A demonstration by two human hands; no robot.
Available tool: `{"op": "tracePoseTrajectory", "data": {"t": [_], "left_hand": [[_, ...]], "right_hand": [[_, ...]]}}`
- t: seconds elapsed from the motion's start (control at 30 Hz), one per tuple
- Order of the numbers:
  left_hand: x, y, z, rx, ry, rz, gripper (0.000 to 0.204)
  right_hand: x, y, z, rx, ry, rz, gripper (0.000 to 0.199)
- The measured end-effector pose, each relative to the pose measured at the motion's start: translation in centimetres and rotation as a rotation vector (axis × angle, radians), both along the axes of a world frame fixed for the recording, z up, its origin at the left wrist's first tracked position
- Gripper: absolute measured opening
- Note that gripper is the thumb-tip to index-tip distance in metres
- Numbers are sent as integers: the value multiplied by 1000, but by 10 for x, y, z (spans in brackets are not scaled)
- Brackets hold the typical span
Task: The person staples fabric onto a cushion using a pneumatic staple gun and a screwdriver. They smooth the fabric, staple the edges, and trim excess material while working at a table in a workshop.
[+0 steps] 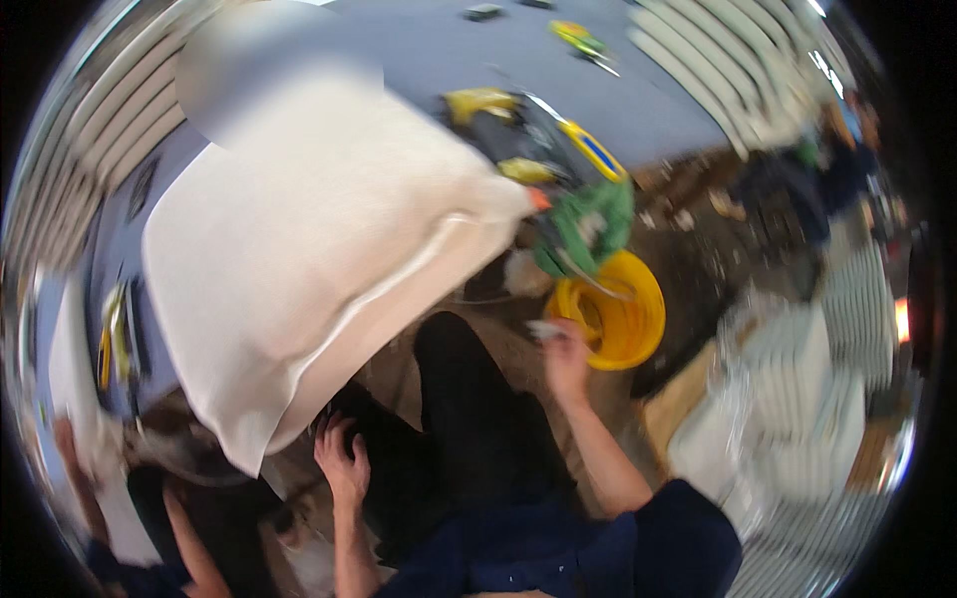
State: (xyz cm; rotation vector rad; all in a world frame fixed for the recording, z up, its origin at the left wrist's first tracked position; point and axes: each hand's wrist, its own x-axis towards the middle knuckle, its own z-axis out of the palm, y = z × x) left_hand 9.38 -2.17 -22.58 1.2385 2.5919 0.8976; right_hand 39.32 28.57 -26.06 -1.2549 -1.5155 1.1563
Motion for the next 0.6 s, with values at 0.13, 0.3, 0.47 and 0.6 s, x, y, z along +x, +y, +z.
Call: {"op": "tracePoseTrajectory", "data": {"t": [0.13, 0.3, 0.47, 0.6], "left_hand": [[24, 18, 26, -197, 100, -75, 31], [16, 16, 7, -176, 59, 32, 28], [13, 8, 13, -118, 57, 73, 26], [13, -3, 4, -82, 89, -7, 29]], "right_hand": [[115, 116, -11, 178, 206, -278, 30], [72, 268, -1, 313, -17, -138, 26], [-16, 335, -16, 320, -476, 81, 27], [-53, 315, -29, 283, -681, 14, 29]]}}
